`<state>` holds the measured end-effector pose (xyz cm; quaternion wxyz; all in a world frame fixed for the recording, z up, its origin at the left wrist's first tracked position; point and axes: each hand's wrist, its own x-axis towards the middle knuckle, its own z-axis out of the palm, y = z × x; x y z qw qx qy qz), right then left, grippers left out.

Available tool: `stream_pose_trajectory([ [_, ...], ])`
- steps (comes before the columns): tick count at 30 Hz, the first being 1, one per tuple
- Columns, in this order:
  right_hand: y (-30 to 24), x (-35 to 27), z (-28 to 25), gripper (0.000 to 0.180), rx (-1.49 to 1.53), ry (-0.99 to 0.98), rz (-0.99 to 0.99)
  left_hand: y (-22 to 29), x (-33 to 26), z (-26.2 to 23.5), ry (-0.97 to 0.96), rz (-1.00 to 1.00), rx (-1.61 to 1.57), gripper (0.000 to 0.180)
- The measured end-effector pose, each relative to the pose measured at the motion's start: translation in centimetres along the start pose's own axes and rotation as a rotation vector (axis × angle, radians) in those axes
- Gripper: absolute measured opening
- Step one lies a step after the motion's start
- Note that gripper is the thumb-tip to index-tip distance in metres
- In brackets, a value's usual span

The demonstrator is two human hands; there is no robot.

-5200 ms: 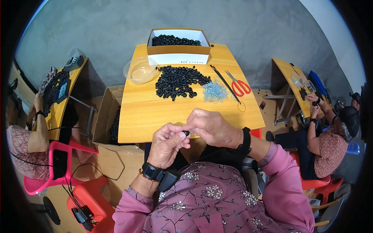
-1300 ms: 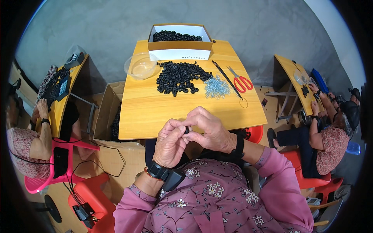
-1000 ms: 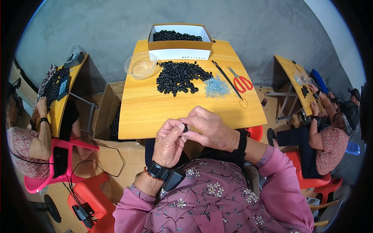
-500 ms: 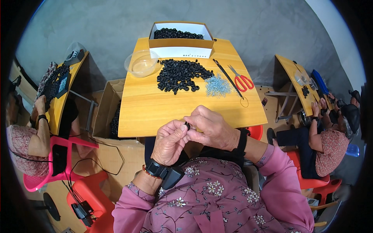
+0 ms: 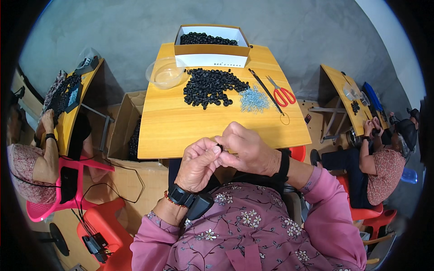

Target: Assembling small black plastic components with metal pins or beads.

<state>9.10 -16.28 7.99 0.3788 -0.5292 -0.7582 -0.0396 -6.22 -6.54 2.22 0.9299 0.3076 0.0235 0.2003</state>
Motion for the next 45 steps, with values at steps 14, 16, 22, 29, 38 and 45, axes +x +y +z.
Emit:
stream_pose_trajectory([
  [14,-0.3,0.1,-0.2,0.034,0.097,-0.018,0.069,-0.2,0.0,0.6,0.021,0.062,-0.048,0.011],
  [16,-0.3,0.1,-0.2,0.034,0.091,-0.035,0.076,0.2,-0.1,1.3,0.031,0.062,-0.012,0.009],
  [22,-0.6,0.0,-0.4,0.033,0.046,-0.074,0.088,0.2,-0.2,1.5,0.066,0.098,0.021,0.01],
  [29,-0.4,-0.9,0.3,0.032,0.024,-0.03,0.079,-0.5,-0.1,0.9,0.069,0.085,0.039,0.01],
  [38,0.3,0.1,-1.2,0.039,-0.019,-0.045,-0.003,0.5,0.2,1.3,0.038,-0.034,-0.066,0.011],
  [45,0.4,-0.7,-0.2,0.032,0.004,-0.079,0.055,-0.5,-0.1,0.2,0.05,-0.008,-0.001,0.012],
])
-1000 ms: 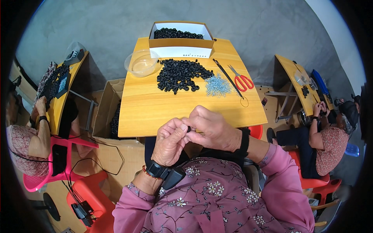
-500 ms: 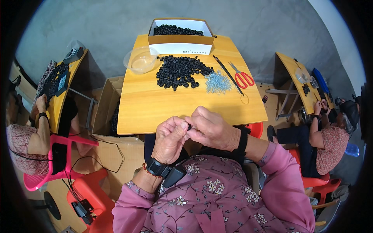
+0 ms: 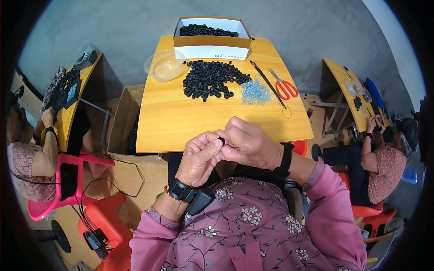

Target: Assembling small black plastic components with metal pins or beads.

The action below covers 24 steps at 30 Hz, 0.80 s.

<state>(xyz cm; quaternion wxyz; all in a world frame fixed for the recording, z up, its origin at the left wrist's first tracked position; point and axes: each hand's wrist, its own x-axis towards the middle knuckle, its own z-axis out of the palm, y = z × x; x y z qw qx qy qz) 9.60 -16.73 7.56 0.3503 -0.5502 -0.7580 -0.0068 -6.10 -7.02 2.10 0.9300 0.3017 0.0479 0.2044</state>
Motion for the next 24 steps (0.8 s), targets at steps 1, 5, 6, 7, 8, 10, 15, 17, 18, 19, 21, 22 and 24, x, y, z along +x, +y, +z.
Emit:
stream_pose_trajectory([
  [1,-0.1,0.1,0.1,0.031,-0.002,0.01,-0.001,0.0,0.0,-0.1,-0.02,0.009,0.001,0.012],
  [5,-0.1,-0.1,0.3,0.029,-0.029,-0.004,-0.013,-0.4,0.1,-0.4,-0.028,0.022,0.029,0.012],
  [6,-0.2,-0.1,0.3,0.029,-0.026,-0.007,-0.011,-0.4,0.1,-0.4,-0.025,0.022,0.027,0.012],
  [7,-0.4,0.0,0.2,0.03,-0.026,0.017,-0.018,-0.4,0.0,-0.3,-0.026,0.027,0.035,0.012],
  [8,-0.5,0.0,0.3,0.031,-0.025,0.041,-0.023,-0.4,0.0,-0.1,-0.026,0.031,0.043,0.012],
  [10,-0.7,-0.4,0.5,0.03,-0.054,0.045,-0.007,-0.4,0.0,0.2,-0.013,0.026,0.051,0.013],
  [15,-0.7,-0.5,0.9,0.026,-0.068,0.054,0.011,-0.3,0.1,-0.4,-0.028,0.015,0.073,0.014],
  [17,-0.4,-0.6,1.1,0.024,-0.034,0.069,0.006,-0.3,0.1,-0.3,0.003,0.013,0.072,0.015],
  [18,-0.3,-0.7,1.3,0.024,-0.031,0.07,0.007,-0.2,0.1,-0.3,0.006,0.012,0.073,0.015],
  [19,-0.3,-0.7,1.5,0.024,-0.024,0.096,0.006,-0.2,0.1,-0.3,-0.001,0.023,0.08,0.015],
  [21,-0.3,-0.7,1.7,0.025,-0.013,0.124,0.005,-0.1,0.2,-0.3,-0.005,0.034,0.089,0.015],
  [22,-0.3,-0.6,1.8,0.025,0.003,0.147,0.009,-0.1,0.2,-0.4,0.001,0.036,0.095,0.015],
  [24,-0.3,-0.5,1.8,0.026,0.019,0.173,0.012,0.0,0.2,-0.3,0.007,0.039,0.104,0.016],
])
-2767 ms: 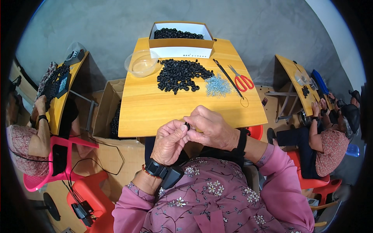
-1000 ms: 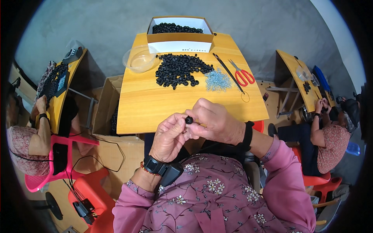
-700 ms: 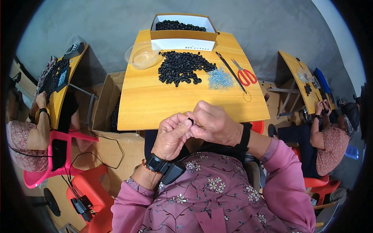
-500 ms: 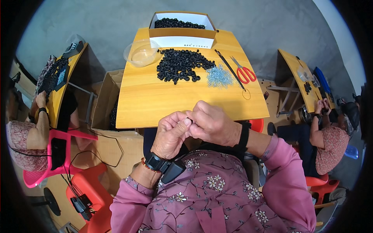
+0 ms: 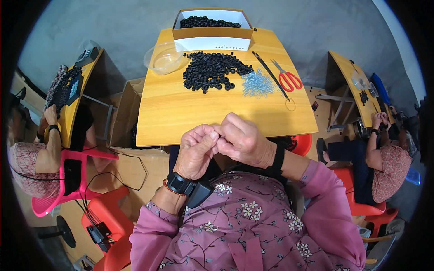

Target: Assembling small black plastic components with metal pins or beads.

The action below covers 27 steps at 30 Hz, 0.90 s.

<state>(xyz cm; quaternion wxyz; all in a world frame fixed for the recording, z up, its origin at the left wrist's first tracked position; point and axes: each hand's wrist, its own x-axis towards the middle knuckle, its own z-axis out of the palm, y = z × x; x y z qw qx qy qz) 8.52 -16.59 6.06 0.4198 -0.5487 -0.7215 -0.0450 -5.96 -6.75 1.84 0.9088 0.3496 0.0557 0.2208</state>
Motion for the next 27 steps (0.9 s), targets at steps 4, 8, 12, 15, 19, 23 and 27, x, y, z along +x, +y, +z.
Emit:
stream_pose_trajectory([
  [4,0.7,-0.3,-0.8,0.032,0.094,-0.061,0.13,0.4,0.4,-0.1,0.007,-0.083,-0.105,0.016],
  [8,0.9,0.0,-1.0,0.036,0.21,-0.114,0.205,0.5,0.5,-0.4,-0.032,-0.079,-0.121,0.014],
  [12,0.7,0.3,-0.7,0.039,0.261,-0.144,0.238,0.4,0.6,-1.3,-0.021,-0.077,-0.073,0.013],
  [15,0.9,0.3,-0.7,0.038,0.294,-0.141,0.271,0.8,0.6,-1.4,0.105,0.004,-0.049,0.01],
  [19,3.2,-1.2,-1.0,0.035,0.194,-0.219,0.402,2.9,0.9,-3.6,0.3,0.268,-0.054,0.011],
  [23,5.4,-0.8,-1.8,0.03,0.048,-0.124,0.531,6.0,1.5,-6.2,0.607,0.601,0.014,0.018],
  [27,9.4,1.1,-1.7,0.031,-0.032,-0.032,0.536,9.4,0.7,-12.5,0.74,0.728,-0.038,0.067],
])
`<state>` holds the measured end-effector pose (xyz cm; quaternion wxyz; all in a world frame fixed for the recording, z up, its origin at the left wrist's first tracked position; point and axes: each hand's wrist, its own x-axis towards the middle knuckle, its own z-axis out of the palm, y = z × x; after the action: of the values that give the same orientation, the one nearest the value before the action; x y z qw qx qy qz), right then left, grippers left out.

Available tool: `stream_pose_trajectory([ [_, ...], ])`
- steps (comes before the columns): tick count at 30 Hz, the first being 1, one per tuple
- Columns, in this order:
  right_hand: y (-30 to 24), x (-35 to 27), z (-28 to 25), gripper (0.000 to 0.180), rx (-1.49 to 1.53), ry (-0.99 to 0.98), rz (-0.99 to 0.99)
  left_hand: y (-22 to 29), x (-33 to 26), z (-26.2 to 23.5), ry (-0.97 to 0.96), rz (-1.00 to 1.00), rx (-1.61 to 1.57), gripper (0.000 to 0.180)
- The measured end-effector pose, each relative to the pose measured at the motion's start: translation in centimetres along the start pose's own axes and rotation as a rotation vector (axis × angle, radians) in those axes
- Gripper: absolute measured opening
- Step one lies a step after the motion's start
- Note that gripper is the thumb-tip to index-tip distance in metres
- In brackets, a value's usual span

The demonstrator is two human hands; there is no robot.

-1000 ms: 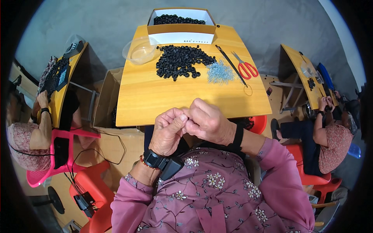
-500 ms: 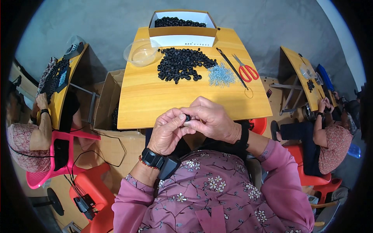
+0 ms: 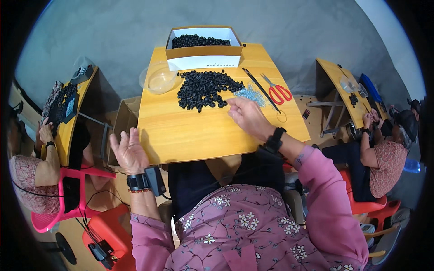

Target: Assembling small black plastic components with metal pins or beads.

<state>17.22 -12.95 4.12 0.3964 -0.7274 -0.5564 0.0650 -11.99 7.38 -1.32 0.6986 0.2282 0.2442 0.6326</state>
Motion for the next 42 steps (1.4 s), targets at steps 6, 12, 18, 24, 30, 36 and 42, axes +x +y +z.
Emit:
stream_pose_trajectory([
  [6,0.8,3.1,0.4,0.031,-0.219,-0.124,0.07,0.3,1.7,-1.6,0.014,0.066,0.039,0.091],
  [12,2.2,3.5,1.5,0.023,-0.333,-0.17,-0.003,-0.3,-0.3,0.8,-0.026,0.165,0.235,0.068],
  [18,0.1,1.0,0.1,0.014,-0.079,0.05,-0.081,-1.6,-4.9,4.7,-0.268,0.073,0.44,0.028],
  [24,-4.1,-4.0,0.1,0.018,0.421,-0.053,0.113,-3.3,-11.2,7.3,-0.621,-0.248,0.517,0.027],
  [30,-5.2,-6.4,1.6,0.018,0.832,-0.103,0.211,-4.4,-13.7,8.0,-0.819,-0.11,0.566,0.033],
  [36,-5.1,-8.3,1.7,0.018,0.929,-0.183,0.353,-5.1,-14.3,6.5,-0.87,-0.158,0.598,0.025],
  [42,-5.0,-8.6,0.9,0.022,0.918,-0.256,0.385,-5.7,-14.2,6.6,-0.886,0.074,0.728,0.014],
])
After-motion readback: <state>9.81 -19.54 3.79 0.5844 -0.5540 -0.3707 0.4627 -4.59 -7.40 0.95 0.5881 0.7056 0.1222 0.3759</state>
